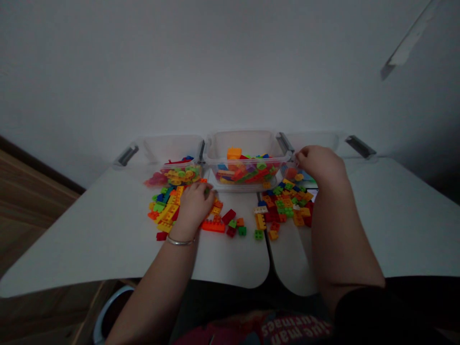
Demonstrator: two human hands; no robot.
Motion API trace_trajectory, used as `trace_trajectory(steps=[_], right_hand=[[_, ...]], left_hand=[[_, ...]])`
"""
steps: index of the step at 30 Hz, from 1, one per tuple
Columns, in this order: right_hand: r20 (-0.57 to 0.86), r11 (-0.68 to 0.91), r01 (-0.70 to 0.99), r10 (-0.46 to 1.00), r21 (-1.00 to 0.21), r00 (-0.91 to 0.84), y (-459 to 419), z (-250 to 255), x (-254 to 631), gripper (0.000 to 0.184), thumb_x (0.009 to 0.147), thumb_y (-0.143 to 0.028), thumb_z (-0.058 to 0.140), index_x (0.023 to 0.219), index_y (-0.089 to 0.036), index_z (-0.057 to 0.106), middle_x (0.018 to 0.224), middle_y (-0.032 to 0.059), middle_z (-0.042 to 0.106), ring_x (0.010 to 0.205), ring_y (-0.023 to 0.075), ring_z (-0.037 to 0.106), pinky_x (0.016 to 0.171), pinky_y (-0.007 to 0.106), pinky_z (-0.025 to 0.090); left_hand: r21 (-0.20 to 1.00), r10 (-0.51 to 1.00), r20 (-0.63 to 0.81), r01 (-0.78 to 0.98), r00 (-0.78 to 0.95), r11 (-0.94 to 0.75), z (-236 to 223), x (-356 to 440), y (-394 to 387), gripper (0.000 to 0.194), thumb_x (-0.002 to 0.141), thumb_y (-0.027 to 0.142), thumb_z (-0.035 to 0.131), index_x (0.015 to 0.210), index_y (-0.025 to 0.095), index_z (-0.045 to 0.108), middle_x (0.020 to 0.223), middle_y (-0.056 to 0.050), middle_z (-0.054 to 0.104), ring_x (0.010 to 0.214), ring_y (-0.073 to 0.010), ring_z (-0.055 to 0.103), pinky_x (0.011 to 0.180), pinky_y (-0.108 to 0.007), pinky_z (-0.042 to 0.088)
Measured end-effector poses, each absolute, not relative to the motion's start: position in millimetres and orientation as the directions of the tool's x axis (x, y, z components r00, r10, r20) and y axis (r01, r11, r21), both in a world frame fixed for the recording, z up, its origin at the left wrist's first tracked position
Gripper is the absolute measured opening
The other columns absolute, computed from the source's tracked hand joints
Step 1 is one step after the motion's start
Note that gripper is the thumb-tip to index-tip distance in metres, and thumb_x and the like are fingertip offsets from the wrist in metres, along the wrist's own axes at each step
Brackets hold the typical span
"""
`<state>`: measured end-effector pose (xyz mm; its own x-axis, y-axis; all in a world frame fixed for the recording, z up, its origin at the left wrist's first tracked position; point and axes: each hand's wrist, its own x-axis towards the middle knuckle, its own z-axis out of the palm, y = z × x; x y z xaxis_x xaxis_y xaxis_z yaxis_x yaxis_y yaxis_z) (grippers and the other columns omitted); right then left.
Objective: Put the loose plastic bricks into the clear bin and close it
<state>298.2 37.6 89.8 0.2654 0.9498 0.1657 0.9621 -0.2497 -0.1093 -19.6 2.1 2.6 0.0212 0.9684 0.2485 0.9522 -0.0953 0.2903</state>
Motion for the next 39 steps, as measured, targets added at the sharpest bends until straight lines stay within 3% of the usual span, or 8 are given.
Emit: trace_trajectory(steps=[7,14,16,20,24,29,35,39], right_hand=[[0.099,-0.181,0.983,0.979,0.008,0.180,47,82,298,0.054,0.096,-0.034,0.027,0.105,-0.008,0.074,0.107,0.0229,0.072,0.100,0.0328,0.067,0.082,0.041,0.048],[0.058,-0.148,0.989,0.988,0.031,0.146,45,83,295,0.049,0.097,-0.027,0.028,0.107,-0.007,0.072,0.109,0.0230,0.070,0.101,0.0295,0.067,0.083,0.038,0.047],[0.110,-0.172,0.985,0.980,0.030,0.168,37,90,294,0.045,0.096,-0.026,0.031,0.107,-0.008,0.071,0.107,0.0222,0.071,0.100,0.0292,0.067,0.084,0.040,0.046],[0.359,-0.213,0.976,0.908,-0.047,0.216,15,111,286,0.037,0.095,-0.028,0.038,0.108,-0.011,0.067,0.107,0.0211,0.069,0.097,0.0299,0.065,0.081,0.041,0.045],[0.501,0.003,0.977,0.859,-0.211,0.106,-7,131,271,0.030,0.094,-0.031,0.041,0.101,-0.018,0.066,0.102,0.0144,0.069,0.092,0.0259,0.062,0.076,0.036,0.043],[0.552,0.195,0.953,0.833,-0.233,-0.036,-23,135,250,0.026,0.094,-0.030,0.041,0.094,-0.021,0.066,0.094,0.0101,0.070,0.085,0.0230,0.060,0.072,0.034,0.041],[0.538,0.252,0.951,0.834,-0.177,-0.121,-28,130,227,0.026,0.094,-0.028,0.043,0.092,-0.020,0.067,0.093,0.0084,0.071,0.082,0.0213,0.060,0.069,0.032,0.038],[0.392,0.291,0.949,0.892,-0.117,-0.225,-30,127,209,0.032,0.096,-0.030,0.039,0.096,-0.019,0.069,0.094,0.0094,0.072,0.084,0.0217,0.062,0.066,0.030,0.037]], left_hand=[[0.321,0.978,0.209,0.946,-0.014,-0.055,5,-23,5,0.034,0.091,0.031,0.046,0.113,0.017,0.069,0.118,-0.013,0.068,0.108,-0.0298,0.064,0.098,-0.045,0.048],[0.365,0.981,0.195,0.928,0.000,-0.072,2,-23,6,0.035,0.091,0.028,0.046,0.117,0.016,0.067,0.122,-0.014,0.066,0.112,-0.0277,0.063,0.101,-0.042,0.047],[0.354,0.980,0.198,0.933,-0.003,-0.069,2,-22,6,0.035,0.091,0.028,0.047,0.118,0.017,0.067,0.122,-0.013,0.066,0.110,-0.0280,0.063,0.100,-0.043,0.048],[0.335,0.977,0.212,0.939,0.005,-0.078,2,-22,6,0.034,0.090,0.028,0.048,0.117,0.017,0.067,0.120,-0.013,0.067,0.108,-0.0264,0.064,0.099,-0.041,0.048],[0.314,0.975,0.221,0.946,0.011,-0.082,3,-20,5,0.033,0.090,0.028,0.049,0.116,0.018,0.068,0.118,-0.012,0.068,0.105,-0.0252,0.065,0.097,-0.039,0.048],[0.286,0.973,0.231,0.954,0.017,-0.085,6,-18,3,0.033,0.090,0.029,0.048,0.115,0.017,0.068,0.115,-0.012,0.069,0.104,-0.0266,0.066,0.096,-0.041,0.049],[0.286,0.970,0.240,0.953,0.027,-0.097,8,-13,-1,0.033,0.091,0.029,0.048,0.115,0.017,0.067,0.116,-0.012,0.068,0.106,-0.0260,0.064,0.096,-0.039,0.048],[0.261,0.974,0.223,0.960,0.045,-0.104,8,-3,-5,0.032,0.093,0.031,0.046,0.112,0.018,0.069,0.110,-0.013,0.068,0.102,-0.0281,0.064,0.093,-0.042,0.048]])
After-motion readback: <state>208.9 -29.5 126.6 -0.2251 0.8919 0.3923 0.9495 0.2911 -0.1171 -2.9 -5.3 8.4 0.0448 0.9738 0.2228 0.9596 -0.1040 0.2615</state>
